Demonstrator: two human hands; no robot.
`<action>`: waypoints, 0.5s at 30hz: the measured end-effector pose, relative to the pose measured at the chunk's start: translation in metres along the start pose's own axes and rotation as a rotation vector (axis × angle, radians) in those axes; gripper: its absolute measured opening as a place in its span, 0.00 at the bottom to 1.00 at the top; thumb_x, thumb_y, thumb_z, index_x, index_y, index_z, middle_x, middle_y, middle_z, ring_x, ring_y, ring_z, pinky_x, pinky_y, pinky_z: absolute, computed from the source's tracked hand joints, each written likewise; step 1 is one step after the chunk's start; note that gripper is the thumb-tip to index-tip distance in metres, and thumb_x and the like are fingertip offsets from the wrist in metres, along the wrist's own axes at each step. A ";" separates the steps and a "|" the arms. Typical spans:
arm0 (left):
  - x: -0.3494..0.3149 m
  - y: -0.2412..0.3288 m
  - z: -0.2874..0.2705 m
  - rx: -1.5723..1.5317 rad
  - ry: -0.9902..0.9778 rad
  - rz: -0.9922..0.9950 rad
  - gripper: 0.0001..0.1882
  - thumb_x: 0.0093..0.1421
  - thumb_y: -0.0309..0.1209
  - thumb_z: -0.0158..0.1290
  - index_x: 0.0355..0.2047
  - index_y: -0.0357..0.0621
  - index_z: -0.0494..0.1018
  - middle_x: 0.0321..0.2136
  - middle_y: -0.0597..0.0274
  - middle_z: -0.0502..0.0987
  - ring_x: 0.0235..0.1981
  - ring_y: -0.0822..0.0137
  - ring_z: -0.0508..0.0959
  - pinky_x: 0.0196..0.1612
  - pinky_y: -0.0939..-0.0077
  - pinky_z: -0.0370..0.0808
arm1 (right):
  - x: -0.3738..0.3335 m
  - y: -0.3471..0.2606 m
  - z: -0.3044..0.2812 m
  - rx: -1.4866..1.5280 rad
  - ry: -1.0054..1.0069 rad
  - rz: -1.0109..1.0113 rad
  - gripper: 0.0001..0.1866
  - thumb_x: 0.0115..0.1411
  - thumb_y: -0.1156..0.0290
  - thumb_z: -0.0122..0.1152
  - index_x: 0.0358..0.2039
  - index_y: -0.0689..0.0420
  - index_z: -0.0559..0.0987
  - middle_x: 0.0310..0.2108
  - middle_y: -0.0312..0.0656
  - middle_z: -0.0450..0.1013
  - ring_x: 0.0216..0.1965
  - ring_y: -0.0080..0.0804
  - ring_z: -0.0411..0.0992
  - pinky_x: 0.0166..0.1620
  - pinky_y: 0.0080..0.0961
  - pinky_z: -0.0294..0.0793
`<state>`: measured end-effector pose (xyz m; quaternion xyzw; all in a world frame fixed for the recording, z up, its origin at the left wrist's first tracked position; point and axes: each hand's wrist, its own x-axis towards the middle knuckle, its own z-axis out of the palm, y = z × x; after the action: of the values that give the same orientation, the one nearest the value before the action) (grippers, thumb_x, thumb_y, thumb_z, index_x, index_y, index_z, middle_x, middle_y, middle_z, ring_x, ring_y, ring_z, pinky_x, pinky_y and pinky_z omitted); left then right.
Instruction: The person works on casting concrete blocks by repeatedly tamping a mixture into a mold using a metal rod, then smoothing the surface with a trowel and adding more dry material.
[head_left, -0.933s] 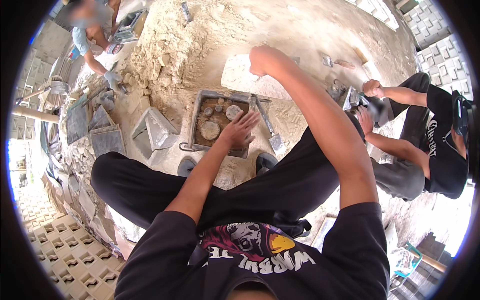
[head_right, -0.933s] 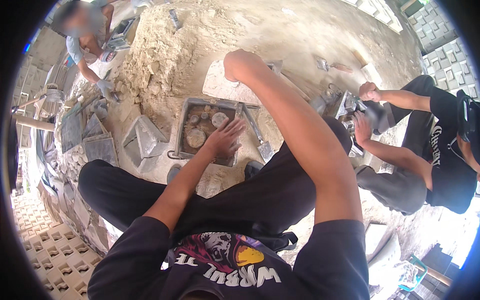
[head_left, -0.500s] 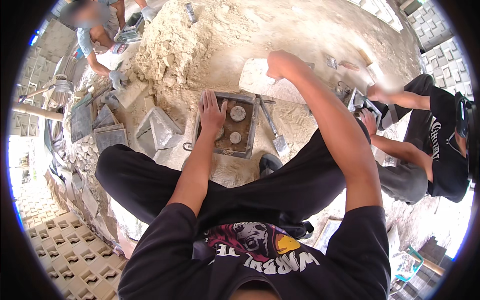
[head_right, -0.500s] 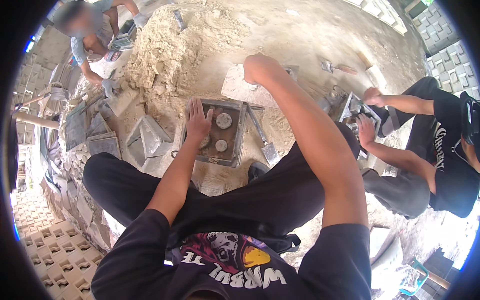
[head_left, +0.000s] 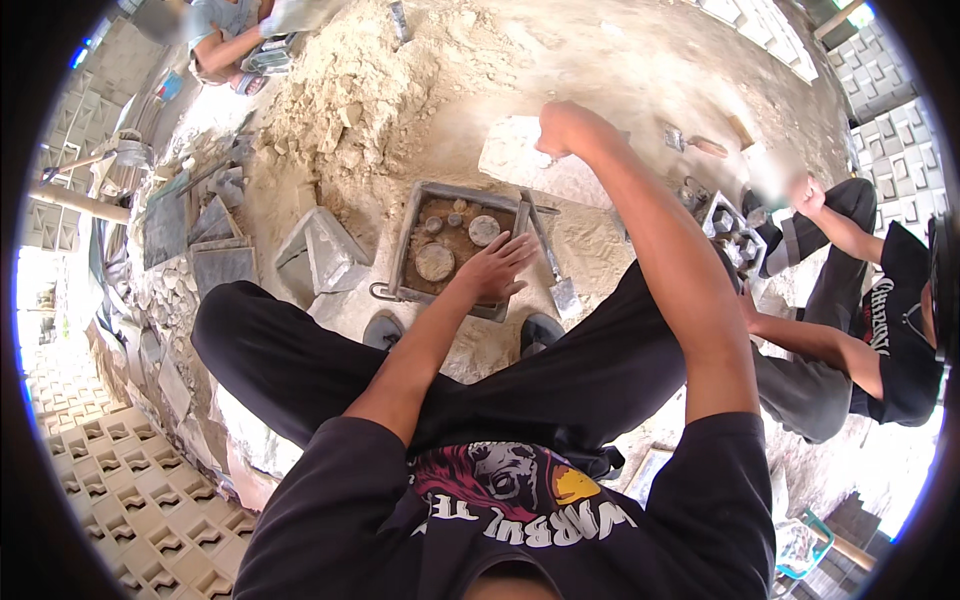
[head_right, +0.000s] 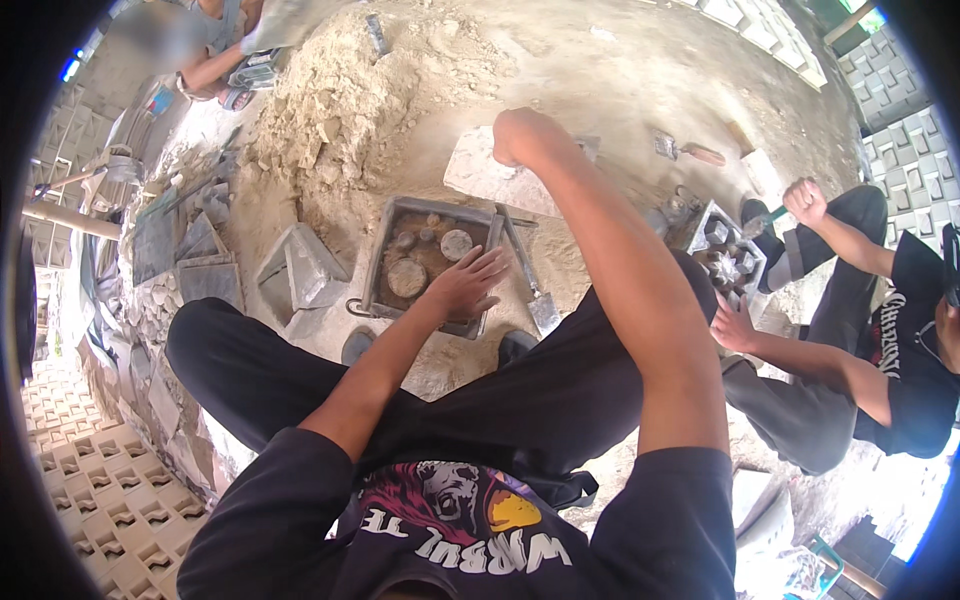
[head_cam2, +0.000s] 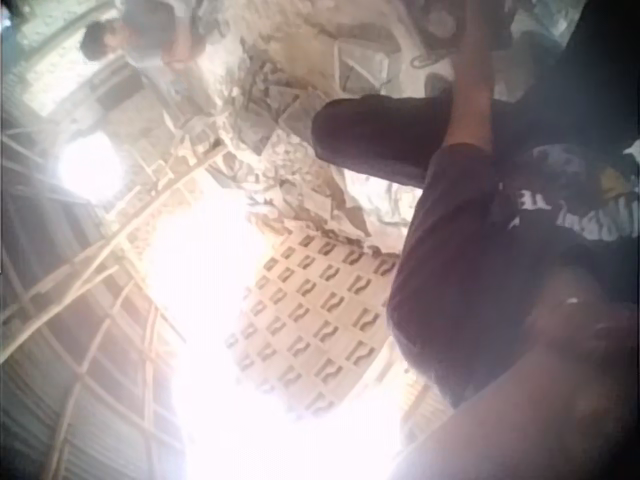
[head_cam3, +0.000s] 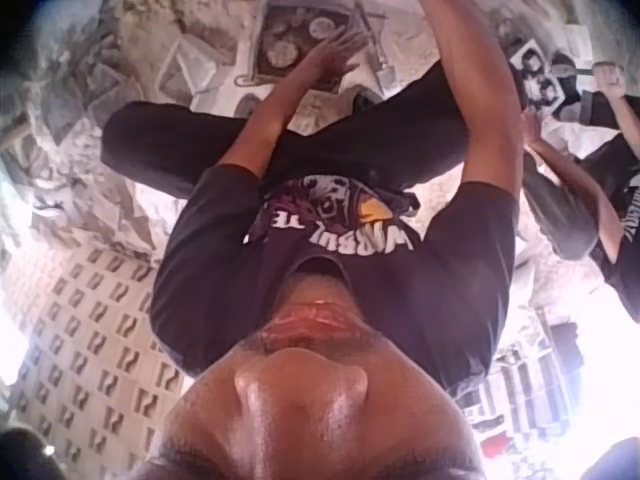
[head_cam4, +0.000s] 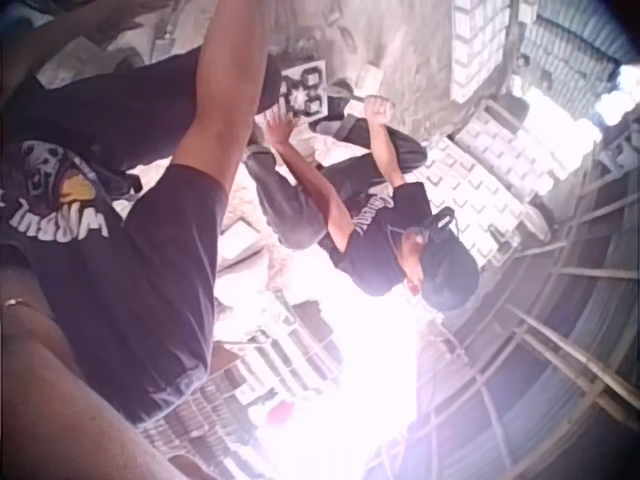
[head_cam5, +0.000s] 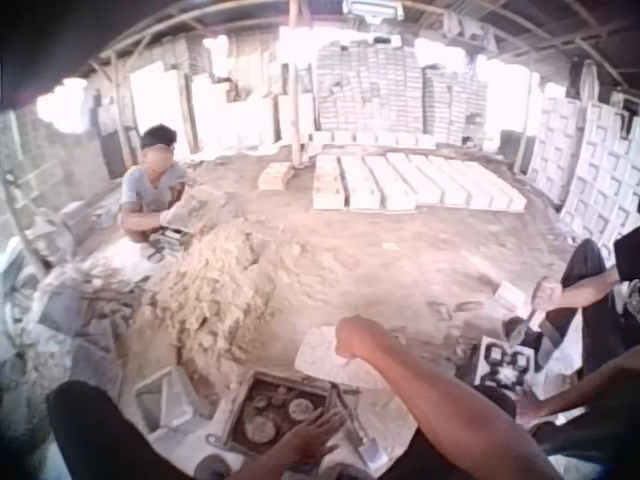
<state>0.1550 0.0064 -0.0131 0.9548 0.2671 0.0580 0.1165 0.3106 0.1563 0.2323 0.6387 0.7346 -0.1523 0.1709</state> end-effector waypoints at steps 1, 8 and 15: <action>-0.010 -0.004 0.000 -0.039 0.007 0.021 0.35 0.64 0.50 0.41 0.66 0.46 0.50 0.69 0.61 0.47 0.70 0.61 0.45 0.70 0.54 0.37 | 0.000 -0.001 0.000 -0.002 -0.006 -0.004 0.15 0.46 0.79 0.54 0.36 0.63 0.82 0.41 0.58 0.76 0.44 0.52 0.76 0.45 0.40 0.76; -0.076 -0.048 -0.009 0.106 0.106 -0.472 0.35 0.65 0.52 0.36 0.68 0.52 0.47 0.69 0.63 0.46 0.70 0.60 0.45 0.69 0.50 0.35 | -0.001 -0.009 0.003 -0.004 -0.011 -0.009 0.16 0.46 0.79 0.53 0.36 0.63 0.82 0.41 0.58 0.75 0.43 0.53 0.76 0.44 0.41 0.77; -0.085 -0.049 0.012 0.148 0.252 -0.888 0.38 0.66 0.54 0.34 0.69 0.48 0.41 0.69 0.54 0.41 0.70 0.55 0.41 0.69 0.50 0.35 | -0.006 -0.023 -0.002 -0.035 -0.003 -0.062 0.16 0.46 0.77 0.53 0.36 0.64 0.82 0.40 0.58 0.76 0.42 0.52 0.76 0.44 0.42 0.76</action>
<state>0.0609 0.0003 -0.0412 0.7394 0.6653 0.0988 0.0285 0.2881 0.1486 0.2372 0.6122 0.7564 -0.1456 0.1785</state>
